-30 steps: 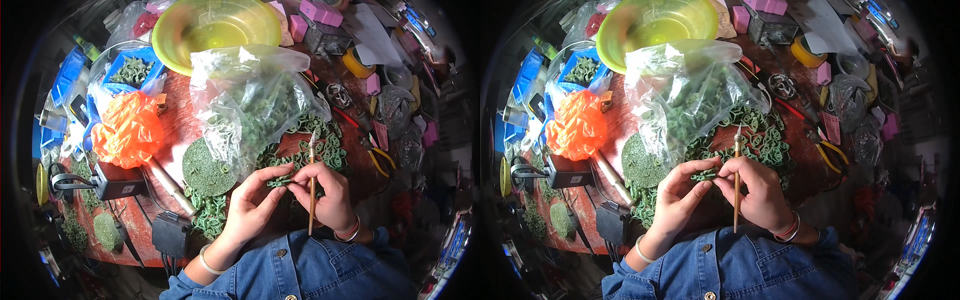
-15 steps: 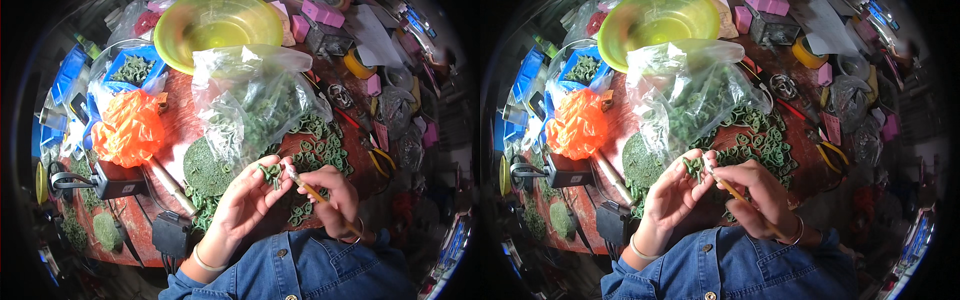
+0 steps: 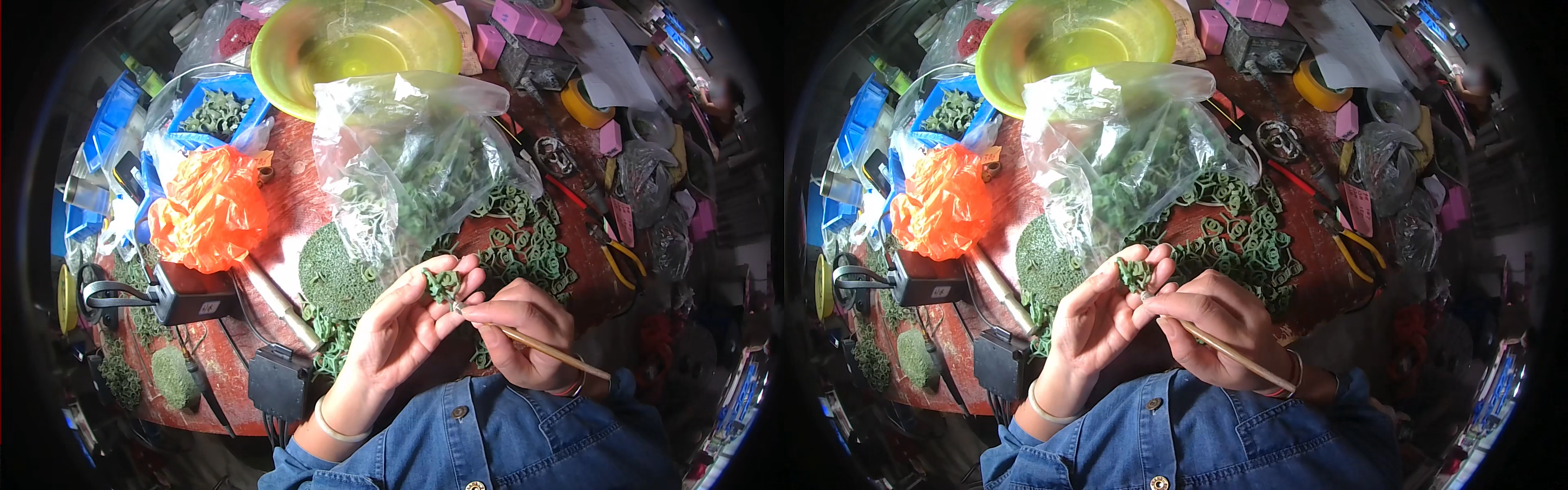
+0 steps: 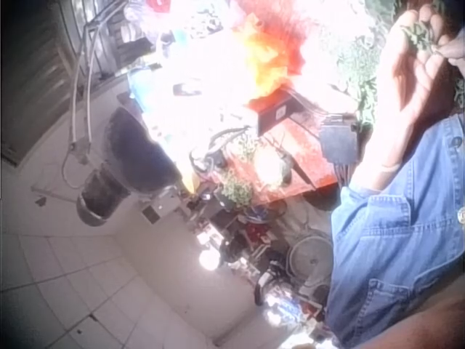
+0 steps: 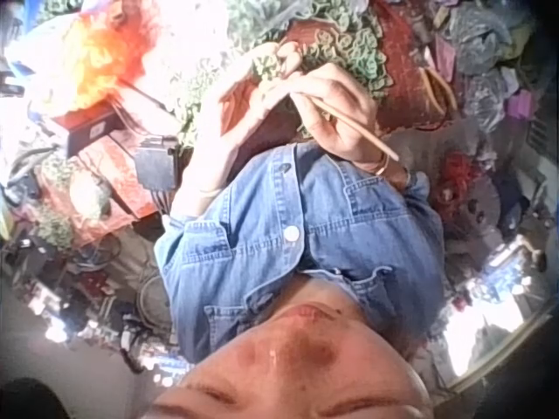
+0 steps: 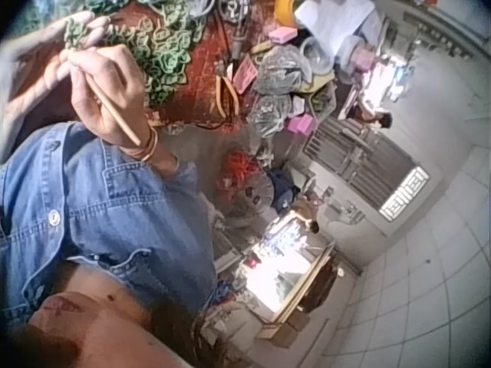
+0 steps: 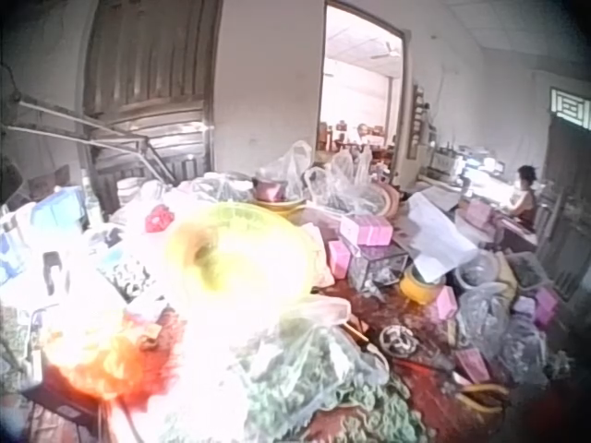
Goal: The recorder is assembling small green circular floral or craft components using a thin wooden stick/tool to apply glue or position parts on a red workbench.
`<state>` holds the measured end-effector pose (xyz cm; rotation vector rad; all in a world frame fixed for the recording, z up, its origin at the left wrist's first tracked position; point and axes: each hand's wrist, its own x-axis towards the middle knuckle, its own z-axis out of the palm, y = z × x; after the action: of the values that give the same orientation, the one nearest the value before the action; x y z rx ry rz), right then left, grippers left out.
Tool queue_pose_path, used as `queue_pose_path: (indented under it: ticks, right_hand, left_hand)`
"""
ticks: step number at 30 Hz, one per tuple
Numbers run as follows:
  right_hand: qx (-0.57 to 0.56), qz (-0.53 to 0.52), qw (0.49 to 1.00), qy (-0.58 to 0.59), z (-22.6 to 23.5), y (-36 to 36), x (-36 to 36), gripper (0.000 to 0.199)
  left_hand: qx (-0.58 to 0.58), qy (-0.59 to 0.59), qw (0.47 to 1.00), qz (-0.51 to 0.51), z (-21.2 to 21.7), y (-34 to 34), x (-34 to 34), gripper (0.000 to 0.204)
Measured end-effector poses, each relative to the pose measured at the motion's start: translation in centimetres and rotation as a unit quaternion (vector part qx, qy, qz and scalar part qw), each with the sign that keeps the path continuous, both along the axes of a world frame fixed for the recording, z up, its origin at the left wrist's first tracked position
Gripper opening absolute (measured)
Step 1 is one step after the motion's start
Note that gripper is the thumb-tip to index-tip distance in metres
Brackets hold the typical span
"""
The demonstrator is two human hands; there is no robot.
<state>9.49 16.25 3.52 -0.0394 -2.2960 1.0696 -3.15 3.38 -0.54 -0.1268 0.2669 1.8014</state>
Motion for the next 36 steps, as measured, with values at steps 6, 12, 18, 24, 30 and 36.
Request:
queue_pose_path:
  ticks: [6,12,18,24,30,36]
  right_hand:
    - [0.011,-0.008,1.000,0.008,-0.2,0.0,-0.1,0.019]
    - [0.005,0.001,1.000,-0.008,0.1,0.0,0.1,0.018]
    - [-0.110,0.028,0.993,-0.025,0.3,0.3,0.2,0.016]
    - [-0.056,0.014,0.997,-0.045,0.8,0.1,0.0,0.015]
    - [-0.103,0.019,0.994,0.022,0.2,0.5,0.5,0.016]
    - [-0.007,0.033,0.999,0.020,-0.2,0.1,0.0,0.016]
  left_hand:
    - [0.005,0.019,1.000,-0.001,-0.1,-0.1,0.0,0.039]
    - [-0.010,0.036,0.999,-0.001,-0.1,0.0,0.2,0.038]
    - [0.001,0.040,0.999,-0.004,-0.1,-0.2,0.2,0.038]
    - [-0.004,0.036,0.999,-0.004,-0.2,-0.1,0.1,0.038]
    - [-0.010,-0.032,0.999,0.010,0.0,-0.1,0.0,0.038]
    - [-0.005,-0.069,0.997,0.017,-0.1,0.0,0.0,0.037]
